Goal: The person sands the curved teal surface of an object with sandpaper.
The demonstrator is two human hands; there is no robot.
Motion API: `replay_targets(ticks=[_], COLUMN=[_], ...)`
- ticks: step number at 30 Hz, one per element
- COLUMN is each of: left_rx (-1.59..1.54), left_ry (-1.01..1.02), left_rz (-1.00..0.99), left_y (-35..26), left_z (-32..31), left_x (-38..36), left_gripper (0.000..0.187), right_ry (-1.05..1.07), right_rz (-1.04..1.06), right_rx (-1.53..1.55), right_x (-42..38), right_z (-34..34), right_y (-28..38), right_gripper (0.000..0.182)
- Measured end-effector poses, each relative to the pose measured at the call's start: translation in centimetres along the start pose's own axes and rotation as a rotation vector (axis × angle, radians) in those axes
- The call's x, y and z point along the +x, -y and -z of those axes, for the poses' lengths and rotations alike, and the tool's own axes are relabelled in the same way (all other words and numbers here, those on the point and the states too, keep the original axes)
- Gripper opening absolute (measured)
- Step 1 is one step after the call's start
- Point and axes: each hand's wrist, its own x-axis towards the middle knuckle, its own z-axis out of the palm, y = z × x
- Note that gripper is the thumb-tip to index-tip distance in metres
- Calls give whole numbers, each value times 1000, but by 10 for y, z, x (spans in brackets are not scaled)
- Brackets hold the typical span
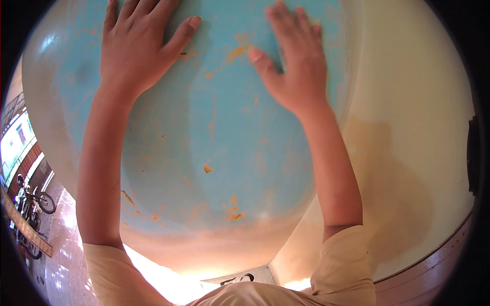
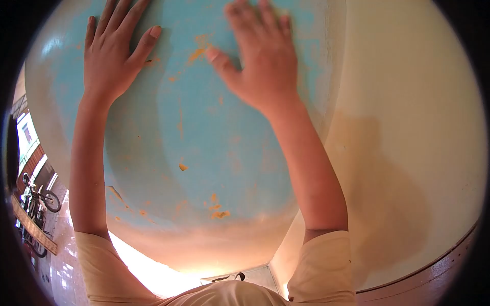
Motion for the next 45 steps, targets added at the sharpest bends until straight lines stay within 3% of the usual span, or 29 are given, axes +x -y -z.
replay_targets(ticks=[5,7,9,12,15,17,19,22,28,30,33,36,41,45], left_rx=[18,16,37,36,25,33,-16,-62,-186,-206,-242,-267,-352,-395], left_ry=[-11,-25,-17,-6,19,41,-134,-56,151,198,165,129,68,48], left_rz=[-14,-34,-32,-23,-18,-20,-163,-148,-181,-178,-175,-147,-79,-18], left_y=[1,3,5,2,-2,-2,-3,-22,-51,-59,-73,-88,-99,-109], left_z=[-1,-3,-5,-2,-3,-12,-22,-20,-9,-12,-21,-26,-29,-27], left_x=[2,1,1,1,-2,-6,-16,-33,-100,-127,-163,-192,-208,-230], left_gripper=[68,69,69,69,69,70,64,66,68,67,61,49,44,42], right_ry=[109,95,81,-33,104,6,-21,-79,297,231,261,251,142,190], right_rz=[94,-117,-131,-8,104,21,-39,-156,-353,-354,-410,-441,-382,-411], right_rx=[22,-64,-91,-67,10,-14,-52,-130,-41,-38,6,7,15,19], right_x=[2,20,21,4,-3,5,3,-8,-184,-270,-278,-202,-100,-181], right_z=[13,21,12,-1,6,8,6,-1,22,24,36,40,38,42], right_y=[-16,-31,-24,-6,-7,-43,-43,-28,76,97,81,35,-20,14], right_gripper=[65,61,61,66,67,68,69,70,76,76,75,77,73,72])
